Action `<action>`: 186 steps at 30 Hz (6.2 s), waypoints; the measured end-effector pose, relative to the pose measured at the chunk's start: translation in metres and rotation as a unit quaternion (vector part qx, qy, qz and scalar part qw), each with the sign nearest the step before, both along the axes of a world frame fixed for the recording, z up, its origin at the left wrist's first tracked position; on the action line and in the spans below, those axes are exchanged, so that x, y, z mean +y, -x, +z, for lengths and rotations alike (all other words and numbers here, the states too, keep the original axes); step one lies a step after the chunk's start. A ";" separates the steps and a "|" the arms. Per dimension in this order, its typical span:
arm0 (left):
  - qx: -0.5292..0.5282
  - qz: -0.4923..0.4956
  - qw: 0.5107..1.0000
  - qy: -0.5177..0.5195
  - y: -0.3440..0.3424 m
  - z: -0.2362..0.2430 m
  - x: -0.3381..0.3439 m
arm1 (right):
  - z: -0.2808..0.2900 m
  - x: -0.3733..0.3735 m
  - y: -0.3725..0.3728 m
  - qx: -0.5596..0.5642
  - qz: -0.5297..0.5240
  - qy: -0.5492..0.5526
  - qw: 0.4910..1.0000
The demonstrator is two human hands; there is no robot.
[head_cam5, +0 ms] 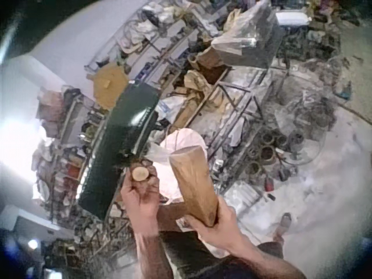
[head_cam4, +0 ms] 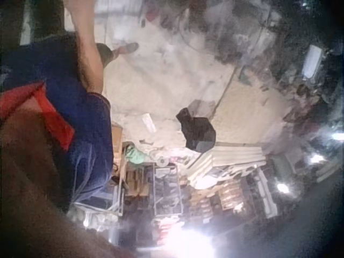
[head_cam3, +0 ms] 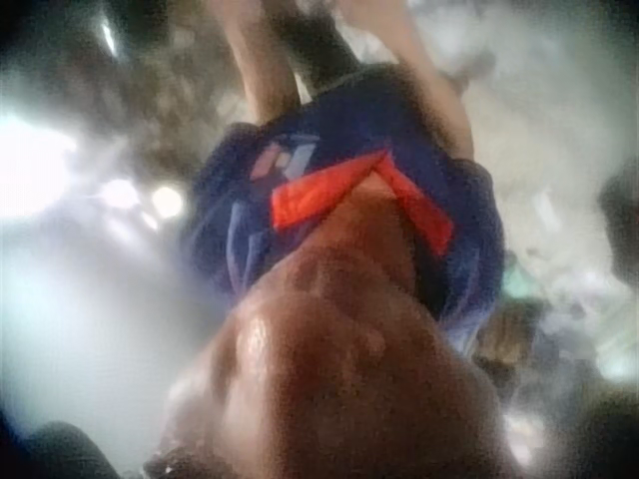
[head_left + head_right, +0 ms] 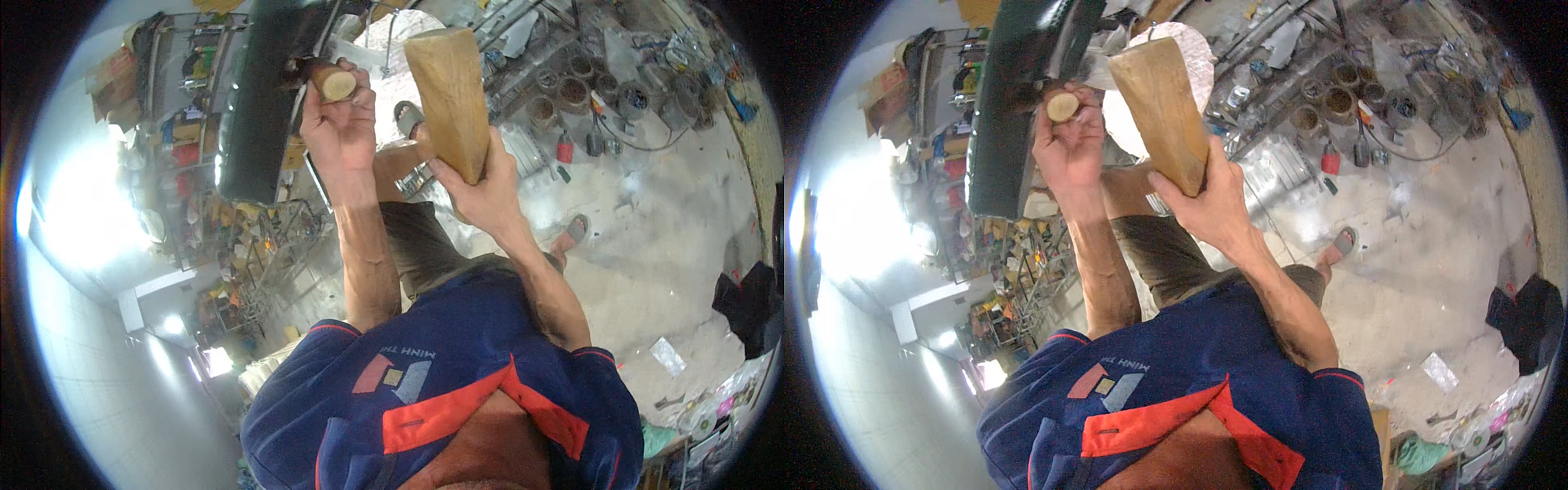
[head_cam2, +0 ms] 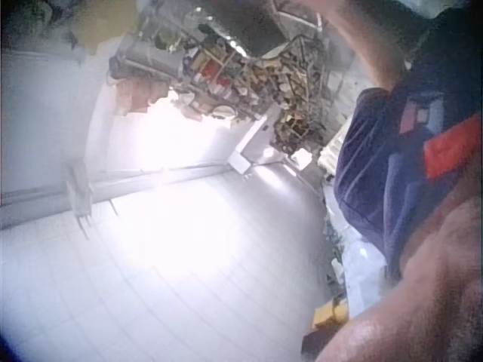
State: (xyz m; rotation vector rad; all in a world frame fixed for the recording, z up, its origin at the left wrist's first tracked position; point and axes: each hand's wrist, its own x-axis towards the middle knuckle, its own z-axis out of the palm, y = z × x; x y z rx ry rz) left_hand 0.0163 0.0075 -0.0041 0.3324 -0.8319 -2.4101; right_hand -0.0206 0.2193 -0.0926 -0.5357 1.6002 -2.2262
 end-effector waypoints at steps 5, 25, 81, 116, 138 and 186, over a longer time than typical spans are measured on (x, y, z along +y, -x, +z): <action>0.018 0.027 0.999 -0.019 0.009 0.012 0.021 | 0.010 0.009 -0.002 -0.010 0.040 0.011 0.999; -0.011 0.058 0.997 -0.040 0.018 -0.003 -0.023 | 0.053 0.013 -0.008 0.102 0.021 0.009 0.994; -0.021 0.002 0.989 -0.145 -0.006 0.014 -0.033 | 0.004 0.001 0.007 0.006 0.033 0.000 0.999; -0.082 0.136 0.985 0.067 0.031 0.003 -0.002 | -0.007 -0.035 0.033 -0.018 0.015 0.037 0.999; -0.193 0.029 0.966 0.169 0.006 -0.004 0.060 | -0.012 -0.019 0.009 -0.096 0.016 0.083 0.992; -0.142 -0.093 0.975 0.145 -0.027 -0.035 0.097 | 0.023 0.033 -0.002 -0.137 -0.015 0.093 0.986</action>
